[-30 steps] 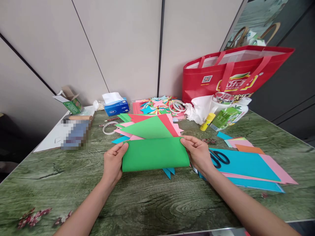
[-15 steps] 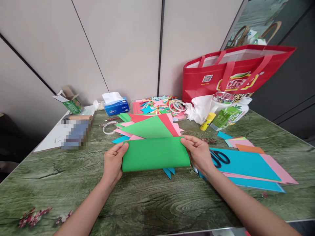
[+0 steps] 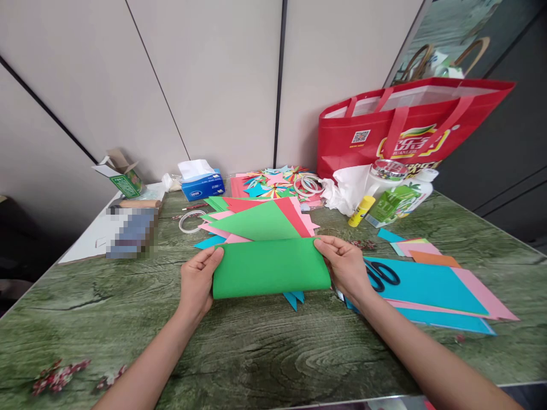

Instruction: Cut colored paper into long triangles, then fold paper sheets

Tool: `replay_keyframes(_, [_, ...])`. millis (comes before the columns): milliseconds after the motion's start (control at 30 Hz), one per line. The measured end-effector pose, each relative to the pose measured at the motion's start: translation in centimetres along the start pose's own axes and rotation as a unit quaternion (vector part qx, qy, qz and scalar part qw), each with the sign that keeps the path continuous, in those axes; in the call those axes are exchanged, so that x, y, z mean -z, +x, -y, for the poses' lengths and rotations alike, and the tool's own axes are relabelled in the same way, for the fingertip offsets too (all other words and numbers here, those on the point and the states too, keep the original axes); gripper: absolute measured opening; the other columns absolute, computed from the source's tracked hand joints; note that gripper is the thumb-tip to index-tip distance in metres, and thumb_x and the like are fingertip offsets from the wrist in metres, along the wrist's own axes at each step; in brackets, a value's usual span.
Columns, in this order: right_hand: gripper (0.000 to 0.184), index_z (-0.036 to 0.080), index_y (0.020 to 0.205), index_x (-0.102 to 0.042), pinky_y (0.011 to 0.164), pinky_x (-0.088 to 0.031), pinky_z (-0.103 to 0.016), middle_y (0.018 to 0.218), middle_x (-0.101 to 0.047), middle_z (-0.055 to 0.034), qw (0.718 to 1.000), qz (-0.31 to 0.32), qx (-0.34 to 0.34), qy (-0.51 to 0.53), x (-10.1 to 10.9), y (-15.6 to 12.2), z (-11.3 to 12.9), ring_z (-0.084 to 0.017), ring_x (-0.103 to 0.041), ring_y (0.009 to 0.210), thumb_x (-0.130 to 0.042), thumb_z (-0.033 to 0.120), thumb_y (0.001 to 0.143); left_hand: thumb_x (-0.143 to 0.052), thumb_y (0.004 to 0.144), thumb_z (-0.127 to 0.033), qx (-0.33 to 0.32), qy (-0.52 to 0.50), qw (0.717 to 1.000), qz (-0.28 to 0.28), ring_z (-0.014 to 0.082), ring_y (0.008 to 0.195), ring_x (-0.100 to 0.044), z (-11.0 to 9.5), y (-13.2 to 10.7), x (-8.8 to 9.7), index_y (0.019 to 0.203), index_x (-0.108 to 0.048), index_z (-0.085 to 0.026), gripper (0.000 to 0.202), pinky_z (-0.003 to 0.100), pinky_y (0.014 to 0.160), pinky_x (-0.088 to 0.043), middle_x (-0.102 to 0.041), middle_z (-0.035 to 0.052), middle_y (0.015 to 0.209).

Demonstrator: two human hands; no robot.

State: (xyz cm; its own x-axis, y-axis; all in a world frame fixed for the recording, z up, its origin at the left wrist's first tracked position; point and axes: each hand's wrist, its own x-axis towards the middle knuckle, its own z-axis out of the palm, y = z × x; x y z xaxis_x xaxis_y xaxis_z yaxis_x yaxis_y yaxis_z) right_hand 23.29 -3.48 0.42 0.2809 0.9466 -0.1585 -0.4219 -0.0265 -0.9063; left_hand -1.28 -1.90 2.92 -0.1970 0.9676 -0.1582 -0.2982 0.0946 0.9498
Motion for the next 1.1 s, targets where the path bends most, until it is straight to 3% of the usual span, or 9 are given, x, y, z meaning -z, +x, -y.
replay_keyframes(333, [0.02,0.021,0.07,-0.069,0.047,-0.046,-0.022,0.056,-0.069,0.0013,1.0,-0.001,-0.01,0.006,0.0,-0.1,0.0,-0.012,-0.059,0.048,-0.078,0.028,0.053,-0.08,0.046,-0.031,0.009,0.024,1.0,-0.015,0.0103,0.046,-0.054,-0.1,-0.1,0.1,0.064,-0.07,-0.016,0.025,0.02,0.045,-0.042,-0.068,-0.0002,0.057])
replay_keyframes(633, [0.024,0.018,0.069,-0.065,0.044,-0.039,-0.022,0.057,-0.066,0.0002,0.983,-0.008,0.045,-0.18,0.6,0.2,0.2,-0.012,-0.053,0.047,-0.07,0.038,0.058,-0.077,0.047,-0.031,0.024,0.126,0.992,0.006,0.0069,0.04,-0.044,0.1,0.4,0.9,0.06,-0.068,-0.014,0.023,0.018,0.038,-0.031,-0.058,-0.0029,0.047])
replay_keyframes(733, [0.02,0.015,0.063,-0.064,0.044,-0.037,-0.021,0.055,-0.063,0.0001,0.968,0.017,0.049,-0.247,1.3,0.2,0.4,-0.012,-0.052,0.047,-0.068,0.035,0.058,-0.075,0.048,-0.031,0.045,0.178,0.982,0.033,0.0054,0.037,-0.037,-0.4,0.1,1.3,0.057,-0.067,-0.013,0.022,0.017,0.035,-0.027,-0.052,-0.0042,0.042])
replay_keyframes(933, [0.021,0.013,0.063,-0.062,0.043,-0.035,-0.022,0.05,-0.059,0.0005,0.923,0.075,0.049,-0.375,2.7,-0.7,-0.5,-0.012,-0.051,0.044,-0.057,0.034,0.063,-0.069,0.052,-0.031,0.069,0.282,0.952,0.095,0.0071,0.036,-0.04,-0.1,-1.5,2.7,0.058,-0.067,-0.012,0.02,0.019,0.033,-0.03,-0.054,-0.002,0.045])
replay_keyframes(1100, [0.019,0.015,0.063,-0.059,0.05,-0.039,-0.024,0.059,-0.062,-0.0015,0.868,0.103,0.085,-0.477,3.0,-1.4,-1.5,-0.015,-0.055,0.052,-0.05,0.032,0.068,-0.061,0.057,-0.03,0.016,0.359,0.925,0.122,0.0075,0.036,-0.037,0.9,-1.5,3.5,0.075,-0.067,-0.013,0.025,0.019,0.034,-0.027,-0.047,-0.0056,0.043])
